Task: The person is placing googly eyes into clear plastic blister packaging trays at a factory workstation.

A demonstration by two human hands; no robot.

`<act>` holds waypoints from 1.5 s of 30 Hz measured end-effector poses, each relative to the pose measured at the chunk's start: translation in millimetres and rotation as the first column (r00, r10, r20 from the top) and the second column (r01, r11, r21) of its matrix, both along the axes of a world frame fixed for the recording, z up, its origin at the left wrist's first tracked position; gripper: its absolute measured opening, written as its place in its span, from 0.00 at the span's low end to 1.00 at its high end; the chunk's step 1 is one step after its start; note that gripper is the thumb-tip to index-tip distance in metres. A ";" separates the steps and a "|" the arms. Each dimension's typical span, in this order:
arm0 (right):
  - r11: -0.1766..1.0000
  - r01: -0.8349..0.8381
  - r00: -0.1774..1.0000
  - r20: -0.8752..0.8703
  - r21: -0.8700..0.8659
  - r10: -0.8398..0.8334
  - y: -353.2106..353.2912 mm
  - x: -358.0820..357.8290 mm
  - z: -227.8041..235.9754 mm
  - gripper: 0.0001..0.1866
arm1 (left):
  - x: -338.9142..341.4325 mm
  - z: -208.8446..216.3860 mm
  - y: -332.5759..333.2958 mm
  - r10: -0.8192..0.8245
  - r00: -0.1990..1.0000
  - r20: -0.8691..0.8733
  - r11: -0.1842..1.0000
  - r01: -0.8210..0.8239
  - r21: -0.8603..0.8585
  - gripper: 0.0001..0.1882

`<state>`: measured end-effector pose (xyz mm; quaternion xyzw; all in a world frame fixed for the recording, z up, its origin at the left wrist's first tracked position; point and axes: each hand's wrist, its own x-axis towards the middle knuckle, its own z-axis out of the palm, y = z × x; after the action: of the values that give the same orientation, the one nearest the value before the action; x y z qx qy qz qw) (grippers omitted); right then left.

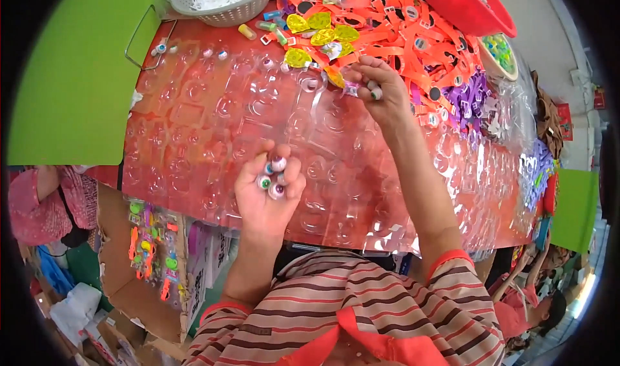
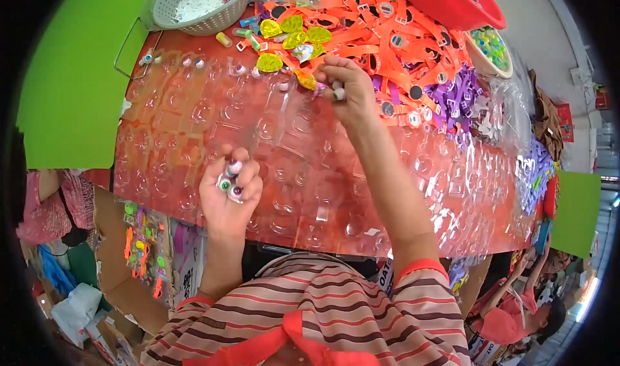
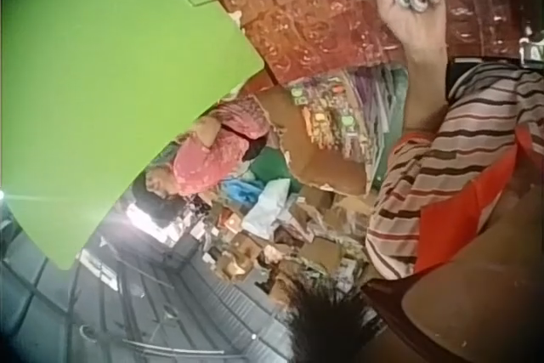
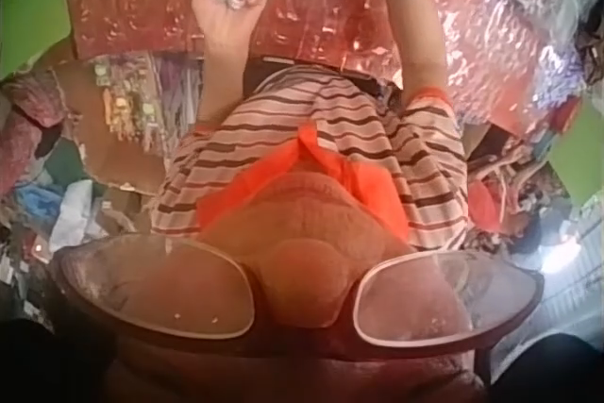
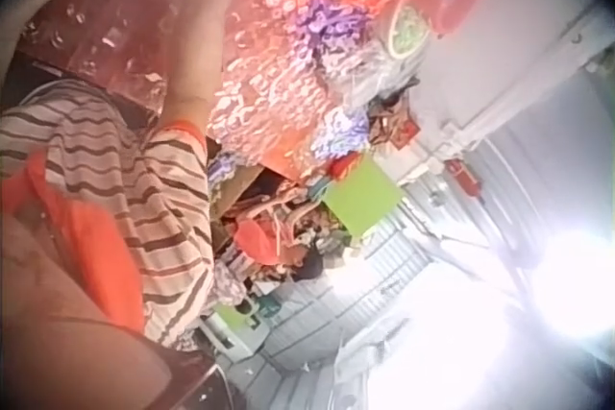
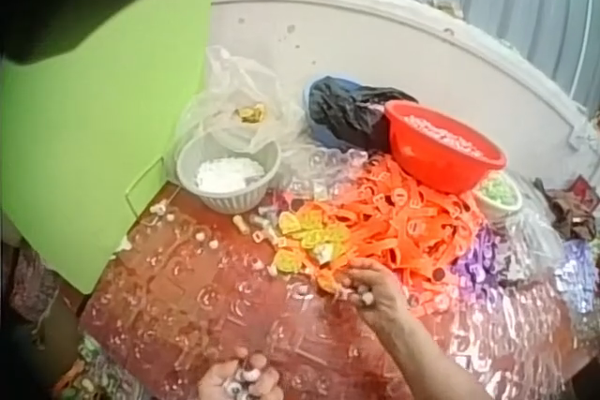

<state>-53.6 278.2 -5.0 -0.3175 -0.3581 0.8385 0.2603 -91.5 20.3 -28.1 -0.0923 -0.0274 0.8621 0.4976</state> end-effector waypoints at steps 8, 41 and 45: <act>0.861 -0.455 0.874 0.298 0.228 0.383 -7.3 -26.1 5.5 0.05 | 6.2 -17.6 -11.0 -0.048 0.997 -0.054 0.999 0.047 -0.022 0.13; -0.362 -0.839 0.475 0.871 0.407 -0.122 -12.4 -59.4 3.1 0.12 | 16.3 -24.8 -8.3 -0.088 0.993 -0.075 0.993 0.081 -0.089 0.13; -0.483 -0.829 0.435 0.868 0.282 -0.239 -36.9 -59.5 5.7 0.10 | 17.3 -25.1 -8.4 -0.077 0.994 -0.083 0.992 0.068 -0.105 0.12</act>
<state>-113.1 241.2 0.6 -0.0691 -0.9896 0.0289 -0.1226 -74.2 11.9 -53.2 -0.0811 0.0417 0.8469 0.5239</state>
